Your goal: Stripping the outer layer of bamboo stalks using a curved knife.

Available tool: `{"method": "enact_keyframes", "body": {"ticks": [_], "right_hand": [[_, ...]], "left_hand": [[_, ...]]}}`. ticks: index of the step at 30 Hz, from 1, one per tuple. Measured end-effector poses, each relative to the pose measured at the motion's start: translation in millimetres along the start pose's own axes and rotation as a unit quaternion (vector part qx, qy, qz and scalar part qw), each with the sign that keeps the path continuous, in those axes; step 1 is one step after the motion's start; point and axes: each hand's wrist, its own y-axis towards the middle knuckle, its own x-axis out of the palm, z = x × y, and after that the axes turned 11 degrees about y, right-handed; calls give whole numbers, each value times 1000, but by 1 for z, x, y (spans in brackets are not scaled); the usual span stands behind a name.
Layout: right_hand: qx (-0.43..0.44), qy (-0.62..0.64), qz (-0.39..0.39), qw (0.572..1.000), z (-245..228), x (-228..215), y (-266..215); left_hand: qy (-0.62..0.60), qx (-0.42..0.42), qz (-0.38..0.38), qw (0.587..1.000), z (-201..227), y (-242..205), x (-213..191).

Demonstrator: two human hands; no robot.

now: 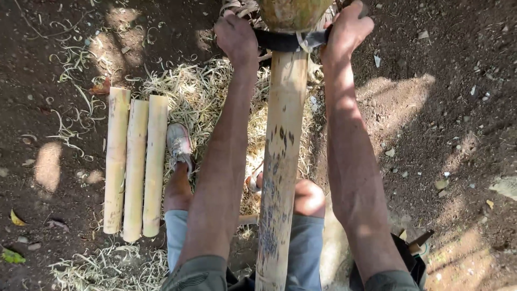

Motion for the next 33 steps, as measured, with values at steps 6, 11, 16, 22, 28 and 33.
{"method": "enact_keyframes", "body": {"ticks": [6, 11, 16, 22, 28, 33], "right_hand": [[-62, -72, -59, 994, -29, -1, -37], [-23, -169, 58, 984, -35, 6, -34], [-33, -168, 28, 985, -36, 21, -25], [-31, -66, -17, 997, -20, 31, -2], [-300, -403, -34, 864, 19, -23, 40], [-165, -230, -81, 956, -12, -15, -3]], "left_hand": [[-10, -136, -13, 991, 17, -35, -25], [6, -122, -9, 992, -10, -31, -19], [-27, -59, 8, 998, -21, -11, -3], [57, -39, 25, 997, -26, 25, 19], [35, -22, -19, 999, -15, 5, 5], [-7, -117, -15, 993, -20, -20, -11]]}}
